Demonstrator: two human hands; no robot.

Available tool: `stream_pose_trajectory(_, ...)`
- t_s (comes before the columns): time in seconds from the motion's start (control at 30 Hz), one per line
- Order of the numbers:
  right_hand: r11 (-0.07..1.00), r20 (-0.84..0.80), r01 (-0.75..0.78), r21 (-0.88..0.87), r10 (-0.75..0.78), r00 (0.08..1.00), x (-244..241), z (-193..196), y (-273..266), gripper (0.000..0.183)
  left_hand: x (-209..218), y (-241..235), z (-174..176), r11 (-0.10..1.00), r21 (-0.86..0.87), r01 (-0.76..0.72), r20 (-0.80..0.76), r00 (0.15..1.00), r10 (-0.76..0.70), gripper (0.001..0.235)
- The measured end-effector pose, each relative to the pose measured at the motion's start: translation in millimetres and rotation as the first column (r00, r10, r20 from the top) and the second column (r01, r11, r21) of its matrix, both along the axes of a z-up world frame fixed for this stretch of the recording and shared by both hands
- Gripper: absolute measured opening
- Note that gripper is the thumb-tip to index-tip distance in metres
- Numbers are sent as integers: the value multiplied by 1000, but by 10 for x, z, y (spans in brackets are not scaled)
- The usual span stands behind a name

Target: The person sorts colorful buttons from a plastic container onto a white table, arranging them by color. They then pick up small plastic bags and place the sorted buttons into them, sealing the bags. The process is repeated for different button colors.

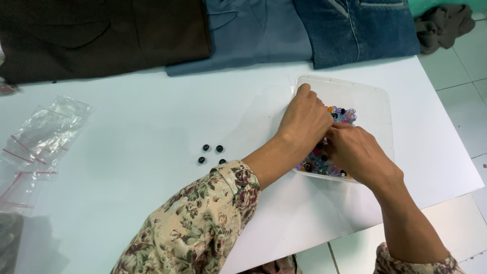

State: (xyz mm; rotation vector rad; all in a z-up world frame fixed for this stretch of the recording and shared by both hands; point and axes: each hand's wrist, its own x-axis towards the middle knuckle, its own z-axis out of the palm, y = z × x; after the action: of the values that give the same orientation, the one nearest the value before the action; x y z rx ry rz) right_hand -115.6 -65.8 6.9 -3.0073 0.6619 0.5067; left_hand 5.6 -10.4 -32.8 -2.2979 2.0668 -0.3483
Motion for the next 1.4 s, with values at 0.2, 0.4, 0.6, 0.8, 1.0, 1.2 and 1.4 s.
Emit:
stream_pose_trajectory(0.2, 999, -32, 25, -31, -26, 999, 40, 11, 24, 9, -20, -24, -19, 1000, 30, -10, -32, 999, 11, 6)
stream_pose_trajectory(0.4, 999, -39, -12, -50, 11, 999, -33, -148, -100, 13, -21, -106, -109, 1000, 28, -10, -47, 999, 11, 6)
stream_pose_trajectory(0.6, 996, -12, 84, -22, -84, 996, 38, -4, -24, 15, 6, -31, -68, 1000, -20, 3, -39, 999, -4, 8)
stream_pose_trajectory(0.8, 975, 125, 198, 97, -209, 970, -41, 121, -38, 12, 79, 64, 209, 999, 7, -43, -58, 997, 43, 13)
stream_pose_trajectory(1.0, 985, 677, -162, 66, 75, 732, 77, 274, 331, 26, 435, 667, 528, 980, -184, -81, -119, 991, 60, 24)
stream_pose_trajectory(1.2, 897, 800, -442, -5, 269, 537, 569, 351, 1015, 23, 1049, 1591, 487, 961, -168, -221, -359, 921, 150, 13)
stream_pose_trajectory(1.4, 933, 694, -349, -87, 308, 651, 1044, -250, 1236, 20, 1247, 2027, 32, 939, -105, -328, -546, 808, 222, 9)
